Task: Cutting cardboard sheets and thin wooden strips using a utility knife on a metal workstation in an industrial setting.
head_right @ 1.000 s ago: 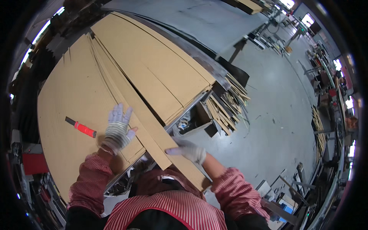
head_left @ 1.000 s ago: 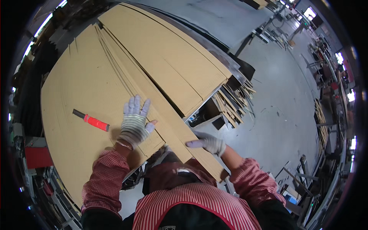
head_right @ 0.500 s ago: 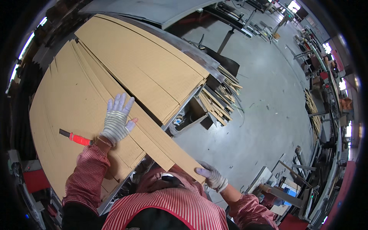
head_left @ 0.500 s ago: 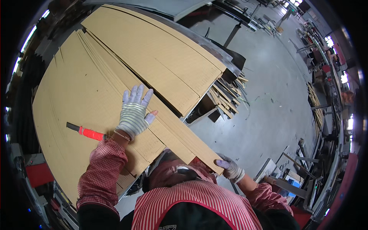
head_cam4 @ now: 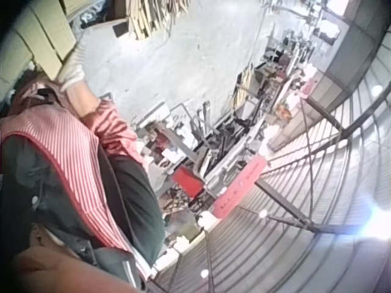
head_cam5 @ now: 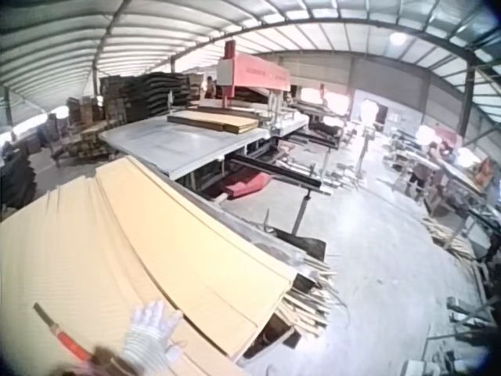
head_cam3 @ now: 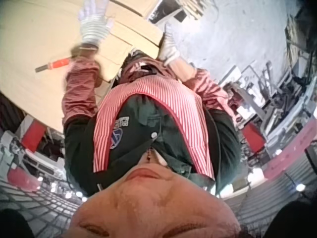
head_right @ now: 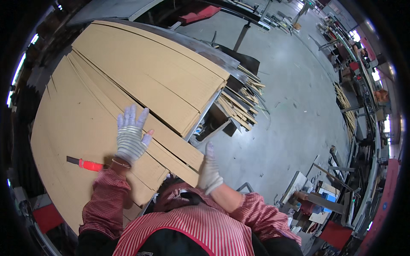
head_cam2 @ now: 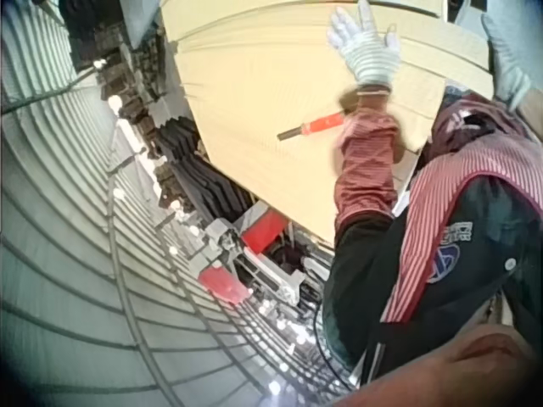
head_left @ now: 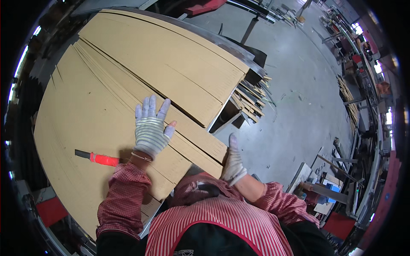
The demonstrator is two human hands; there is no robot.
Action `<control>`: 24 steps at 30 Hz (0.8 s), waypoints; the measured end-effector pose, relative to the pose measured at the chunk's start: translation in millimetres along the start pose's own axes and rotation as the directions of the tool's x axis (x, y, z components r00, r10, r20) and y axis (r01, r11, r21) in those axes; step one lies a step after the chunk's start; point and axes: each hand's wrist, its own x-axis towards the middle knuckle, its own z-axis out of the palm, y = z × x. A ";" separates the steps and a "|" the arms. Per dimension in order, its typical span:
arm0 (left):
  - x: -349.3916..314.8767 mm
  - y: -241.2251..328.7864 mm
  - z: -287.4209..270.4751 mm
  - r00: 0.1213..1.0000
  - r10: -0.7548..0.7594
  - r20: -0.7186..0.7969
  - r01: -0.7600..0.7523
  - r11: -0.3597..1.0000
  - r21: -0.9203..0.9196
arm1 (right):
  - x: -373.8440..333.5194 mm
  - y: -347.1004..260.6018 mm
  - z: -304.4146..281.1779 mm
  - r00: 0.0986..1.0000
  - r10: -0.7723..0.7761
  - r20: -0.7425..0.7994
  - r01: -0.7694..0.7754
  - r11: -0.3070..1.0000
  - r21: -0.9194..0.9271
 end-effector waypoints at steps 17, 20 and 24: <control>4.8 -36.6 6.0 0.958 -0.261 -0.121 0.263 0.965 0.006 | 95.6 -239.4 93.1 0.522 -0.602 0.605 0.300 -0.534 -0.790; 20.3 -28.2 4.9 0.932 -0.349 -0.096 0.348 0.937 -0.027 | 181.3 -293.1 101.9 0.853 -0.339 0.397 0.203 -0.486 -0.850; 8.0 -42.1 11.5 0.880 -0.448 -0.162 0.456 0.890 0.020 | 220.2 -272.8 141.3 0.935 -0.197 0.295 0.139 -0.561 -0.816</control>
